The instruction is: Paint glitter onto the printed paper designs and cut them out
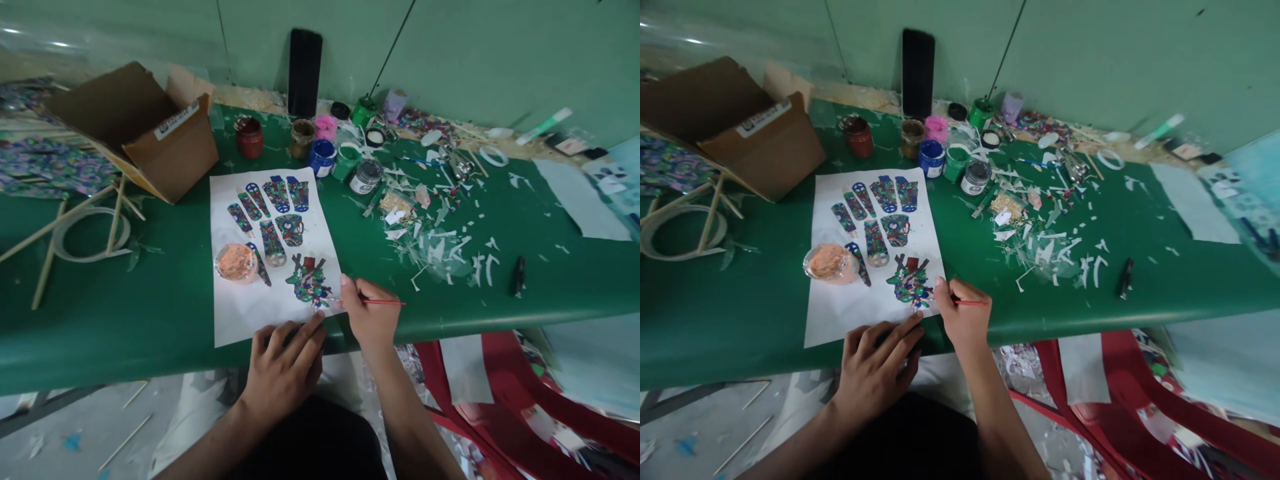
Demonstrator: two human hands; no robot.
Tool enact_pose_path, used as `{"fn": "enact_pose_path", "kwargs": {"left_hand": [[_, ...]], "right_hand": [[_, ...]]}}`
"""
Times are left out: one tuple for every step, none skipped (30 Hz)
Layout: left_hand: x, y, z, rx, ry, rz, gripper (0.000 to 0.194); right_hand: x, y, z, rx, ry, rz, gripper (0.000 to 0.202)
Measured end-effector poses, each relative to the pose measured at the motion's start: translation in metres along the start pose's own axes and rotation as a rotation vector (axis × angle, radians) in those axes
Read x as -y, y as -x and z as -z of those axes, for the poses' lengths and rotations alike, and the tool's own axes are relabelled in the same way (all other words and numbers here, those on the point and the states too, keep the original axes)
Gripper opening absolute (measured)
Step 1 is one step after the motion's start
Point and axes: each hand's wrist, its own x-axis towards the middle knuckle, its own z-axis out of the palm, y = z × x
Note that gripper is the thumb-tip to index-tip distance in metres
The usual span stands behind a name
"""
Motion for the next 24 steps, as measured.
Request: {"fn": "enact_pose_path", "kwargs": {"left_hand": [[0.000,0.000,0.000,-0.005,0.002,-0.002,0.025],[0.000,0.000,0.000,-0.009,0.004,-0.003,0.025],[0.000,-0.001,0.001,-0.014,0.005,-0.004,0.024],[0.000,-0.001,0.001,-0.016,0.006,-0.003,0.024],[0.000,-0.001,0.001,-0.017,0.006,-0.003,0.024],[0.000,-0.001,0.001,-0.014,0.006,-0.003,0.024],[0.000,-0.001,0.000,-0.010,0.006,-0.002,0.025],[0.000,0.000,0.000,-0.008,0.005,-0.003,0.025],[0.000,0.000,0.000,-0.008,0.004,-0.002,0.026],[0.000,0.000,0.000,-0.009,0.002,-0.002,0.027],[0.000,0.000,0.000,-0.010,0.000,-0.003,0.027],[0.000,0.000,0.000,-0.013,-0.002,-0.005,0.027],[0.000,0.000,0.000,-0.013,-0.003,-0.006,0.027],[0.000,0.001,0.000,-0.015,-0.003,-0.006,0.026],[0.000,0.001,0.000,-0.017,-0.003,-0.006,0.025],[0.000,0.001,0.000,-0.019,-0.002,-0.006,0.025],[0.000,0.000,0.001,-0.019,-0.001,-0.003,0.024],[-0.001,0.000,0.001,-0.019,0.000,0.000,0.024],[-0.001,0.000,0.001,-0.020,0.001,0.002,0.024],[-0.001,0.000,0.001,-0.022,0.004,0.004,0.023],[-0.001,0.000,0.000,-0.026,0.006,0.005,0.023],[-0.001,0.000,0.000,-0.031,0.009,0.005,0.022],[0.000,0.001,-0.001,-0.034,0.011,0.003,0.022],[0.000,0.002,-0.002,-0.037,0.012,-0.003,0.022]], "right_hand": [[0.000,0.000,0.000,-0.002,0.001,-0.002,0.049],[-0.001,0.000,0.000,0.000,0.002,-0.002,0.049],[-0.001,0.000,0.000,0.004,0.006,-0.004,0.049],[-0.001,0.000,0.000,0.005,0.006,-0.007,0.048],[-0.001,0.000,0.000,0.003,0.000,-0.015,0.048],[-0.001,0.000,0.000,-0.001,-0.011,-0.025,0.048],[-0.001,0.000,0.000,-0.003,-0.022,-0.037,0.047],[-0.001,0.000,0.000,0.000,-0.030,-0.049,0.047],[-0.001,-0.001,0.000,0.005,-0.034,-0.057,0.047],[0.000,-0.001,0.000,0.008,-0.036,-0.062,0.047],[0.000,-0.001,0.000,0.010,-0.039,-0.067,0.047],[-0.001,-0.001,0.000,0.011,-0.045,-0.071,0.047],[-0.001,-0.001,-0.001,0.011,-0.052,-0.075,0.047],[-0.001,-0.001,-0.001,0.011,-0.055,-0.076,0.047],[-0.001,-0.001,-0.001,0.011,-0.054,-0.080,0.047],[-0.002,0.000,-0.001,0.012,-0.050,-0.083,0.047],[-0.002,0.001,-0.001,0.008,-0.050,-0.085,0.047],[-0.002,0.001,0.000,-0.004,-0.058,-0.088,0.046],[-0.001,0.001,0.002,-0.020,-0.076,-0.093,0.046],[0.001,0.000,0.004,-0.040,-0.100,-0.099,0.045],[0.004,-0.002,0.006,-0.065,-0.128,-0.105,0.044],[0.007,-0.005,0.008,-0.089,-0.161,-0.107,0.044],[0.012,-0.009,0.010,-0.105,-0.198,-0.105,0.043],[0.018,-0.014,0.012,-0.107,-0.241,-0.096,0.043]]}}
